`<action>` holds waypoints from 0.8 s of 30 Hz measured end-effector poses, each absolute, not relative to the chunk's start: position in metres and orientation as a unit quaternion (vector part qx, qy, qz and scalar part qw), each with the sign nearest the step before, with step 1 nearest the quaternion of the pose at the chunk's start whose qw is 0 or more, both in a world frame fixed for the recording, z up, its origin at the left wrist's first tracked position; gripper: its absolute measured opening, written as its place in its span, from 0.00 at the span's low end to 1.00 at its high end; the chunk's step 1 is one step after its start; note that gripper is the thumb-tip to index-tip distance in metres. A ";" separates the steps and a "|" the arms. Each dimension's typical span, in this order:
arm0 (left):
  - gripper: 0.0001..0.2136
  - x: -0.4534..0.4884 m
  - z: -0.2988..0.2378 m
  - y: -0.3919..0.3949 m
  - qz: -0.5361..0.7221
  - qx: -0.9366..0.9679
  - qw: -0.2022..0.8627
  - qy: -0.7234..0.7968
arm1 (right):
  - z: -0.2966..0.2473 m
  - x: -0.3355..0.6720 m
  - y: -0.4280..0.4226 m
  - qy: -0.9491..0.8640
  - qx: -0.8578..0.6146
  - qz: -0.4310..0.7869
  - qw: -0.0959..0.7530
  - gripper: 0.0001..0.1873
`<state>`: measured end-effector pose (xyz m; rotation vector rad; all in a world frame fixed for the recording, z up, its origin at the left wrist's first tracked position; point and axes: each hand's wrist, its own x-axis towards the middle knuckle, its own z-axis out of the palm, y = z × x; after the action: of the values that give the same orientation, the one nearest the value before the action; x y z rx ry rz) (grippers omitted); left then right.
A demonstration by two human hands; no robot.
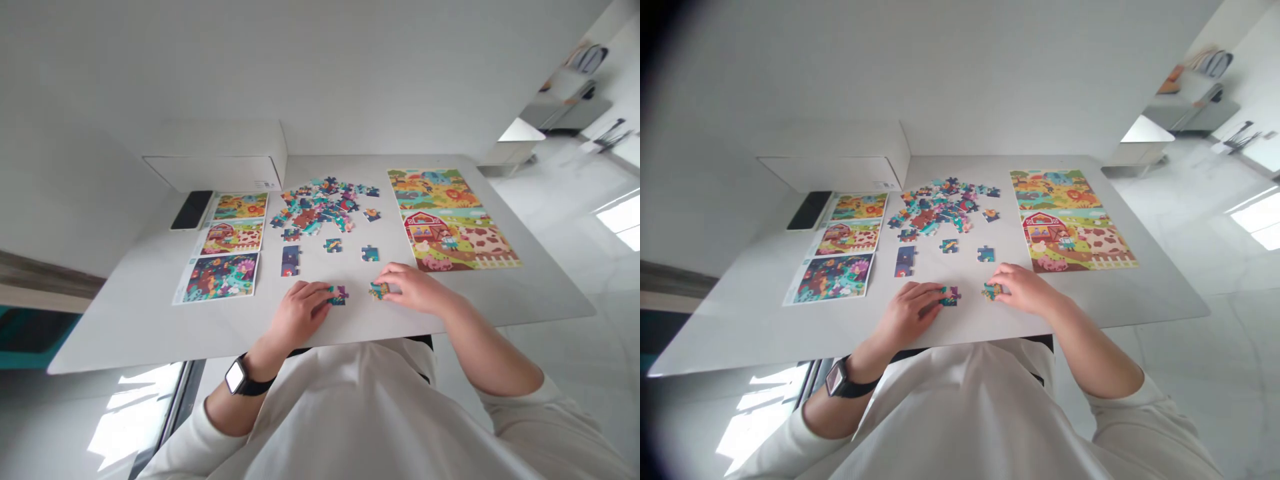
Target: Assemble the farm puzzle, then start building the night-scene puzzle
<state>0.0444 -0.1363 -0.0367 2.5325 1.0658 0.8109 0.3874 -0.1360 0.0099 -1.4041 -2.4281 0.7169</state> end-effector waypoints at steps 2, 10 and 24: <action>0.12 0.044 -0.036 -0.136 0.282 0.874 0.140 0.370 | 0.008 0.387 -0.140 -0.833 -0.484 0.245 0.111 0.20; 0.12 0.042 -0.036 -0.135 0.293 0.868 0.152 0.371 | 0.018 0.389 -0.134 -0.839 -0.483 0.228 0.104 0.18; 0.15 0.039 -0.030 -0.136 0.274 0.878 0.148 0.363 | 0.043 0.393 -0.039 -0.800 -0.565 0.161 0.122 0.14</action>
<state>0.0391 -0.1360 -0.0304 2.5243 1.0451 0.7893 0.3934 -0.0388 0.0428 -1.6506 -2.3342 0.4699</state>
